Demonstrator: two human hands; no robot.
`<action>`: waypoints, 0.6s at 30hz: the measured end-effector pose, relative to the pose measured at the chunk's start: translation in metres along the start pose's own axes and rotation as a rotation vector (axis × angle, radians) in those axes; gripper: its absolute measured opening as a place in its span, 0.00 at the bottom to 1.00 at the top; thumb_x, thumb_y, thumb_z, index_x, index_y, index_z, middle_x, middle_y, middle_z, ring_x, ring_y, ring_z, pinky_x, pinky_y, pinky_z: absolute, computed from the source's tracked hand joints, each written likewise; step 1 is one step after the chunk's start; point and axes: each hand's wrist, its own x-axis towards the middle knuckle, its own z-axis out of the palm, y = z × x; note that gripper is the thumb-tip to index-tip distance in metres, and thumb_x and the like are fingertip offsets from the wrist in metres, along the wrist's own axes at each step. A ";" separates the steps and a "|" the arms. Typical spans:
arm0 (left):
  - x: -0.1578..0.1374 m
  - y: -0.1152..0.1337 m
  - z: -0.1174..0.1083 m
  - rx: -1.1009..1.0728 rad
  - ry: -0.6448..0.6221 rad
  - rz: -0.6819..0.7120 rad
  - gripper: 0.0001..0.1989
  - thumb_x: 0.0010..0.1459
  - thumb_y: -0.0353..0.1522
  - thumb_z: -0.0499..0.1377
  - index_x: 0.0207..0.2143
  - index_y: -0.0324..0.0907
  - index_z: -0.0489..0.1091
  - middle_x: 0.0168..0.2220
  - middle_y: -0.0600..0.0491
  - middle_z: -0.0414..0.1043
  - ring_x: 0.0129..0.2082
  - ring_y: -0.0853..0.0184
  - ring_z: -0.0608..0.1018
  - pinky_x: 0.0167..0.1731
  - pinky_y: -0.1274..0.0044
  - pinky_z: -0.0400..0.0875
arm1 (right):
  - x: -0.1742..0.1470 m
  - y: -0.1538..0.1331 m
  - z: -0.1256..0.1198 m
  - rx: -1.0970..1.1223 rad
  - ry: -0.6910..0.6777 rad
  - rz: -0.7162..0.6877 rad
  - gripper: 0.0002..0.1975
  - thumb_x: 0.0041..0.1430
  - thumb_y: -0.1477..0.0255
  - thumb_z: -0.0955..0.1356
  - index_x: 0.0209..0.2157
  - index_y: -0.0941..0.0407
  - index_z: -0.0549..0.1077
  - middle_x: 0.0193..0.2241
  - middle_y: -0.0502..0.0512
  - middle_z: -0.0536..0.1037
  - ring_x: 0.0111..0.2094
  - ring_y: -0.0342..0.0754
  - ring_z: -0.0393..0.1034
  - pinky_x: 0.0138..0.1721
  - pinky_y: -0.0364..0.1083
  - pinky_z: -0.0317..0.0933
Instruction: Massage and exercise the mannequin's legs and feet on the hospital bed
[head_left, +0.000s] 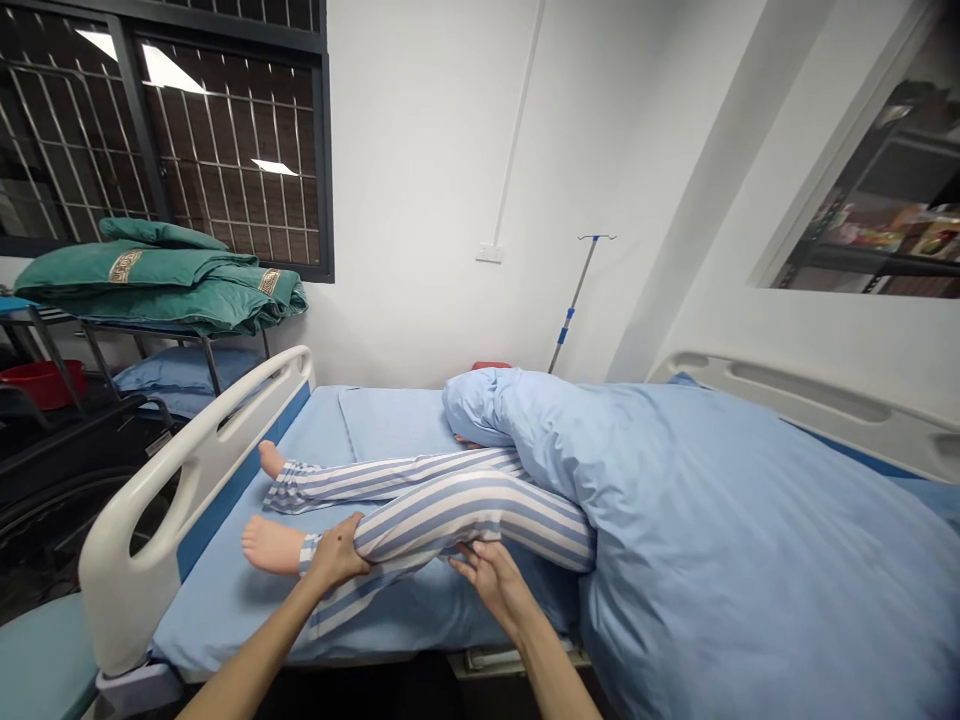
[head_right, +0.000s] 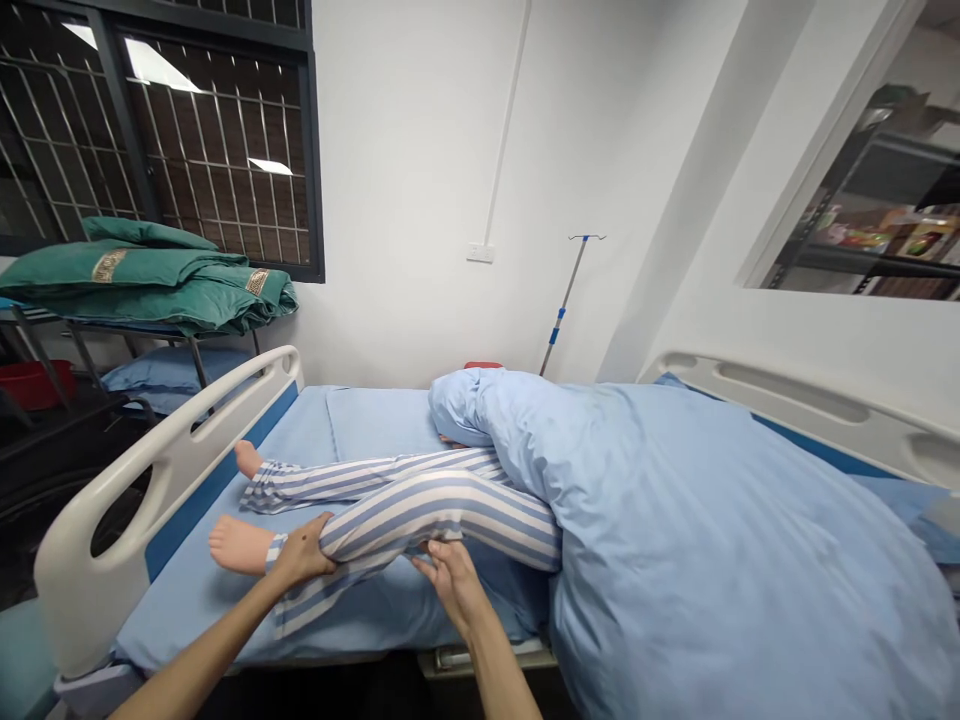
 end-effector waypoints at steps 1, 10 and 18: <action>0.002 0.011 0.006 -0.030 0.008 -0.004 0.28 0.35 0.34 0.60 0.43 0.45 0.59 0.39 0.55 0.70 0.38 0.60 0.72 0.33 0.77 0.61 | -0.001 -0.013 0.003 -0.032 -0.007 -0.024 0.09 0.43 0.69 0.71 0.28 0.55 0.70 0.38 0.54 0.75 0.45 0.51 0.65 0.46 0.52 0.58; 0.000 0.047 0.049 -0.140 0.122 -0.053 0.25 0.36 0.35 0.61 0.39 0.46 0.57 0.36 0.57 0.69 0.34 0.65 0.72 0.29 0.80 0.57 | -0.005 -0.035 0.008 -0.174 0.019 -0.061 0.18 0.42 0.68 0.72 0.39 0.54 0.71 0.44 0.56 0.73 0.48 0.54 0.63 0.48 0.54 0.56; -0.001 0.046 0.042 -0.168 0.072 -0.069 0.24 0.37 0.34 0.60 0.40 0.46 0.58 0.37 0.57 0.69 0.36 0.64 0.72 0.31 0.80 0.57 | -0.005 -0.033 0.007 -0.186 0.037 -0.052 0.14 0.44 0.69 0.71 0.36 0.55 0.71 0.43 0.55 0.73 0.49 0.53 0.63 0.47 0.52 0.57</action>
